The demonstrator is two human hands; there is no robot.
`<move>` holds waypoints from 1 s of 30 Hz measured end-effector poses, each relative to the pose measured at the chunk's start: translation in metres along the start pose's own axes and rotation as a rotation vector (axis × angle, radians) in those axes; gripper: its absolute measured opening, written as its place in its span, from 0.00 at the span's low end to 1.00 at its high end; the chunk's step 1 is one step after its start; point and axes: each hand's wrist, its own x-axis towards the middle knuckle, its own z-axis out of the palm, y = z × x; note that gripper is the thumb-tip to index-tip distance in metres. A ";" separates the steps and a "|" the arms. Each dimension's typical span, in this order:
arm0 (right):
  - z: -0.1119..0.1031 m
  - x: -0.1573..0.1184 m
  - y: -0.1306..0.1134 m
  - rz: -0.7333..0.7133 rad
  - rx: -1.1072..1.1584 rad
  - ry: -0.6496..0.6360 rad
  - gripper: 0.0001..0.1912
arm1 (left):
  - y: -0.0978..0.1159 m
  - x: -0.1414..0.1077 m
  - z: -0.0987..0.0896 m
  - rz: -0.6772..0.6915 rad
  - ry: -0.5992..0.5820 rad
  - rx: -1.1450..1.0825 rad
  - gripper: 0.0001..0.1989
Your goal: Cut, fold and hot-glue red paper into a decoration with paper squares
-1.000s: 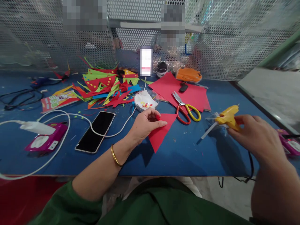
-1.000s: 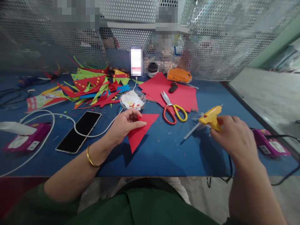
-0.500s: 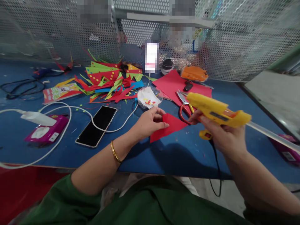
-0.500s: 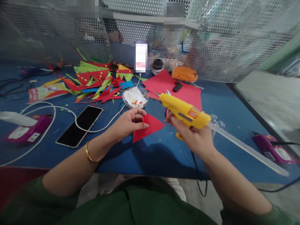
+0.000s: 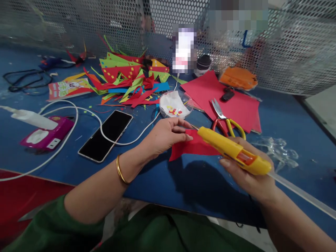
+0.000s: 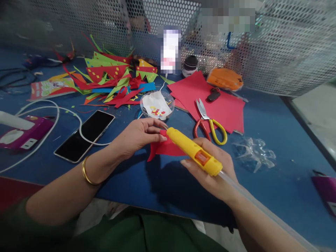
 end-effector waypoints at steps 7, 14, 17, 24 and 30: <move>0.000 0.003 -0.004 -0.036 -0.073 -0.092 0.12 | 0.000 -0.002 0.001 0.011 0.044 0.041 0.13; 0.003 0.001 -0.004 -0.093 -0.102 -0.129 0.09 | 0.000 -0.001 0.003 0.033 0.055 0.050 0.16; 0.004 0.001 -0.004 -0.100 -0.105 -0.134 0.09 | 0.000 -0.002 0.003 0.033 0.060 0.053 0.16; 0.005 0.000 -0.002 -0.088 -0.116 -0.146 0.08 | 0.003 -0.003 0.005 0.027 0.070 0.056 0.17; 0.006 0.001 -0.004 -0.090 -0.125 -0.141 0.08 | 0.003 -0.003 0.005 0.033 0.068 0.051 0.17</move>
